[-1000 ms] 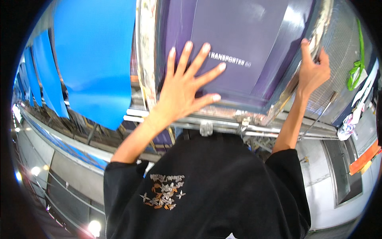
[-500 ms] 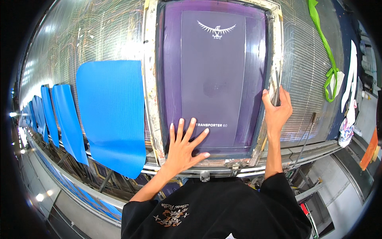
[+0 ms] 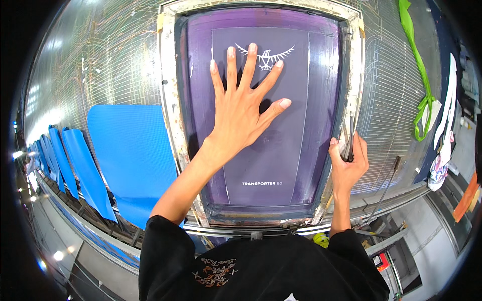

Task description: The person places a purple frame onto a metal rack, uses a screwdriver to tighten screws on the frame, and then places a white template on the rack. The person continues to adjust and secure the frame using the screwdriver.

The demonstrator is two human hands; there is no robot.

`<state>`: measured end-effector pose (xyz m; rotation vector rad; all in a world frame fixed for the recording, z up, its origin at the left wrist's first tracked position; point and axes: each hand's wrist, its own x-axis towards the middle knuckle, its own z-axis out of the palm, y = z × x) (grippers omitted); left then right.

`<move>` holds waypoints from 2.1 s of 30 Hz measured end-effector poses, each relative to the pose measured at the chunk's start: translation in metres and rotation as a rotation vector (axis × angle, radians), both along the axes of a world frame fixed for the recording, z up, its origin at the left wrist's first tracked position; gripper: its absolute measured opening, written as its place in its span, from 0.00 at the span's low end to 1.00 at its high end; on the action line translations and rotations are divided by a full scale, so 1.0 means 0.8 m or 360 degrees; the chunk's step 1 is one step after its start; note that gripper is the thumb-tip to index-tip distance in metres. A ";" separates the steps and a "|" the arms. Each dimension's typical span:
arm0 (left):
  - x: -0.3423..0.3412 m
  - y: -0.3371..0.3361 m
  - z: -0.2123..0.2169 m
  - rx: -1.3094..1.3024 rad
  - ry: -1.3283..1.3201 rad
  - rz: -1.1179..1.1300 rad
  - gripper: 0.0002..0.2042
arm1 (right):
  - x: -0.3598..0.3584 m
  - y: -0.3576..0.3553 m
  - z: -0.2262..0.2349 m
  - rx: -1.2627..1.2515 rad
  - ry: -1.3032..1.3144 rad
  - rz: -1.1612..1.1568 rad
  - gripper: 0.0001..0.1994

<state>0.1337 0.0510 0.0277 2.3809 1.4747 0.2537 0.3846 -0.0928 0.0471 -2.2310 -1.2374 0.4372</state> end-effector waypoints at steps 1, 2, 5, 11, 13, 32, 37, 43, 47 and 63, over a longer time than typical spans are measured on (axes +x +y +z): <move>0.002 0.005 -0.003 0.0001 0.0009 -0.0025 0.34 | 0.000 -0.001 -0.001 -0.0009 -0.0003 0.0004 0.28; 0.004 0.009 -0.007 0.0003 0.0020 -0.0048 0.34 | 0.001 -0.001 -0.002 0.0010 -0.0026 0.0022 0.28; 0.005 0.012 -0.011 -0.0001 0.0021 -0.0048 0.35 | 0.003 0.000 -0.002 0.0005 -0.0008 0.0023 0.29; 0.004 0.015 -0.007 -0.0077 0.0041 -0.0050 0.36 | 0.006 -0.002 -0.004 -0.0060 -0.0049 0.0038 0.30; 0.005 0.015 -0.006 -0.0095 0.0048 -0.0046 0.36 | 0.007 -0.002 -0.003 -0.0071 -0.0054 0.0050 0.30; 0.008 0.016 -0.011 -0.0151 0.0075 0.0013 0.38 | 0.002 0.001 -0.003 -0.0120 -0.0051 -0.0023 0.30; 0.012 0.008 -0.014 -0.0089 0.0065 0.0083 0.38 | 0.002 -0.002 -0.003 -0.0094 -0.0069 0.0002 0.30; 0.009 0.007 -0.016 -0.0046 0.0048 0.0051 0.38 | 0.002 0.003 -0.010 -0.0010 -0.0094 -0.0012 0.27; 0.006 0.007 -0.002 0.0072 0.0098 0.0007 0.36 | -0.001 0.004 -0.007 -0.0049 -0.0211 0.0050 0.24; -0.098 -0.304 0.026 -0.0573 0.0087 -0.0165 0.36 | 0.016 -0.012 -0.019 0.0085 -0.0275 0.0191 0.28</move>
